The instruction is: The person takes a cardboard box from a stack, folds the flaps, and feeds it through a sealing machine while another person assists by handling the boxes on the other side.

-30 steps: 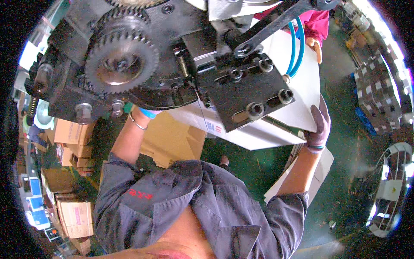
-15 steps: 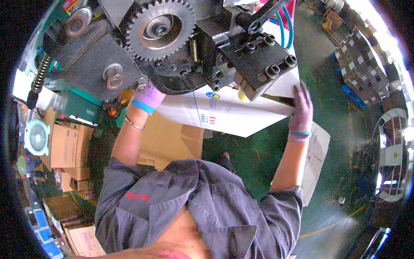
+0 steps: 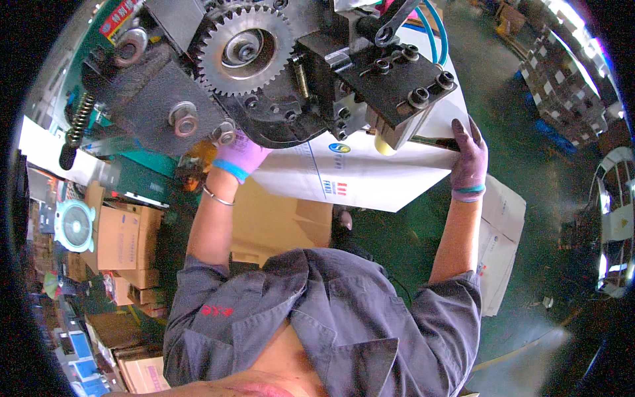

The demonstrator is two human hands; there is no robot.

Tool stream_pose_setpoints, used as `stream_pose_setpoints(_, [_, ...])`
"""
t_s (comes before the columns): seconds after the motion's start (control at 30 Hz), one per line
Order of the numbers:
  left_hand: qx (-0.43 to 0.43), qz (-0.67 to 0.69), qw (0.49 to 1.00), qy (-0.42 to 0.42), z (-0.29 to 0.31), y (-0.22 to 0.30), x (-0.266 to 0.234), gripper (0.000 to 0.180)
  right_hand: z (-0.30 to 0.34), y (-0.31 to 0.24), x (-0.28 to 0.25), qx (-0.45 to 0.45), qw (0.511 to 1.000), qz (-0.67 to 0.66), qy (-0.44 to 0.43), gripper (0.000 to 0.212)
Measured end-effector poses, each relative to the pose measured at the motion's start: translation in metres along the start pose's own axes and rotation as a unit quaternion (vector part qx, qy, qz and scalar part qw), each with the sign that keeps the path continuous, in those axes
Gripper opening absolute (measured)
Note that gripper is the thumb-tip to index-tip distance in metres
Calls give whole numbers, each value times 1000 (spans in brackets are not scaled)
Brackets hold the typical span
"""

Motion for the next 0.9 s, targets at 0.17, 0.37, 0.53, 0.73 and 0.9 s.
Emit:
stream_pose_setpoints(0.17, [2, -34, 999, -22, 2, -19, 21, 46, -2, -2, 4, -1, 1000, -22, -22, 46])
stream_pose_setpoints(0.37, [124, -29, 932, 341, 54, 31, 34, 50, -35, 8, -64, -113, 985, -2, 133, 31])
stream_pose_setpoints(0.53, [-149, 177, 948, 220, 144, 12, 117, 66, -14, 0, -134, -18, 993, -58, 99, 56])
stream_pose_setpoints(0.73, [-423, 425, 792, 112, 144, -84, 185, 79, 39, 118, -124, 110, 992, 9, -67, 44])
stream_pose_setpoints(0.9, [-435, 501, 729, 167, 173, -37, 239, 76, 40, 46, -171, 57, 993, 98, -41, 36])
Point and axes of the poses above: each hand's wrist, its own z-axis away from the middle knuckle, its own x-axis out of the palm, y = z × x, the point moved 4 cm from there along -z, towards the middle knuckle, and after that the axes turned 9 degrees about y, right-handed, at the moved point
